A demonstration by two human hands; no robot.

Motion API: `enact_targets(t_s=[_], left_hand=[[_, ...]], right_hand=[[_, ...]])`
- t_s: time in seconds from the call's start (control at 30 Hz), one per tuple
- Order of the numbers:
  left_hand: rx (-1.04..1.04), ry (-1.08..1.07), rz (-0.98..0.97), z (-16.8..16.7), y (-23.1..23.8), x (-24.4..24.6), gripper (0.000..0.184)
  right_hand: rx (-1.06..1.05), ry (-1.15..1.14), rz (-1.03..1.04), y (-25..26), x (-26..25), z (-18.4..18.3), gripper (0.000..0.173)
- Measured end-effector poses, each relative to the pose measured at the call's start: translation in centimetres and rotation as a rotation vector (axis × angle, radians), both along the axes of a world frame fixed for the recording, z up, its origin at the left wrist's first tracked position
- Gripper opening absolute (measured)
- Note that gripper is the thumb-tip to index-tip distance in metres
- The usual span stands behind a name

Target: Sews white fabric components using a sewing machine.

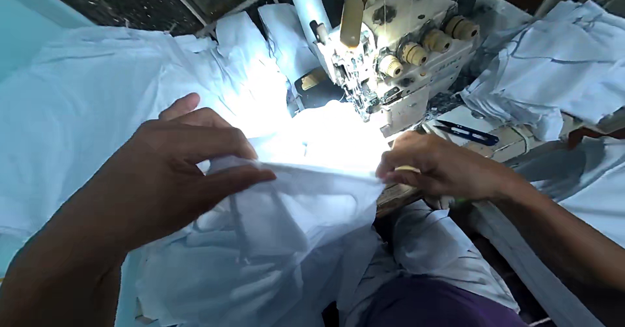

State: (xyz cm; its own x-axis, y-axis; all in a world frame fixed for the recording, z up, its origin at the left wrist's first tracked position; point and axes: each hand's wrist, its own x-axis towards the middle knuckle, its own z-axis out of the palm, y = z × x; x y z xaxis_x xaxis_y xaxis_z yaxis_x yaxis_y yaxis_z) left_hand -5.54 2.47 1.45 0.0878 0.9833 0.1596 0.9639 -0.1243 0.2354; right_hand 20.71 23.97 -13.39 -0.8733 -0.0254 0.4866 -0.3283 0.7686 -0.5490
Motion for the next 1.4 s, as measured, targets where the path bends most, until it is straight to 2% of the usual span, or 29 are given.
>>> enact_targets(t_s=[0.1, 0.23, 0.4, 0.63, 0.77, 0.97, 1.13, 1.27, 1.4], left_hand=[[0.031, 0.037, -0.141, -1.2, 1.0, 0.5, 0.026], [0.087, 0.102, -0.152, -1.9, 2.1, 1.3, 0.029], [0.172, 0.153, -0.095, -2.4, 3.3, 1.0, 0.032], [0.265, 0.109, -0.007, -3.2, 4.3, 1.7, 0.029], [0.269, 0.080, 0.016, -3.4, 4.4, 2.2, 0.028], [0.254, -0.065, -0.004, -3.8, 3.6, 2.2, 0.030], [0.235, -0.170, -0.052, -4.3, 2.9, 2.6, 0.026], [0.226, -0.169, -0.071, -4.3, 2.4, 2.5, 0.017], [0.187, -0.134, -0.088, -4.4, 1.8, 1.4, 0.020]], right_hand=[[0.021, -0.048, 0.024, -0.5, 2.0, -1.4, 0.023], [-0.079, 0.021, -0.058, -1.4, 2.4, -1.7, 0.022], [-0.151, 0.121, -0.173, -0.7, 0.1, -2.2, 0.012], [-0.085, 0.186, -0.373, 1.2, -3.1, -3.7, 0.011], [0.001, 0.230, -0.412, 2.3, -4.7, -4.2, 0.013], [-0.004, 0.239, -0.394, 2.1, -5.6, -3.8, 0.011], [-0.099, 0.284, -0.175, -0.1, -6.1, -0.5, 0.017], [-0.245, 0.292, -0.050, -1.0, -6.6, 0.8, 0.012], [-0.303, 0.252, -0.072, -1.0, -6.1, 1.0, 0.013]])
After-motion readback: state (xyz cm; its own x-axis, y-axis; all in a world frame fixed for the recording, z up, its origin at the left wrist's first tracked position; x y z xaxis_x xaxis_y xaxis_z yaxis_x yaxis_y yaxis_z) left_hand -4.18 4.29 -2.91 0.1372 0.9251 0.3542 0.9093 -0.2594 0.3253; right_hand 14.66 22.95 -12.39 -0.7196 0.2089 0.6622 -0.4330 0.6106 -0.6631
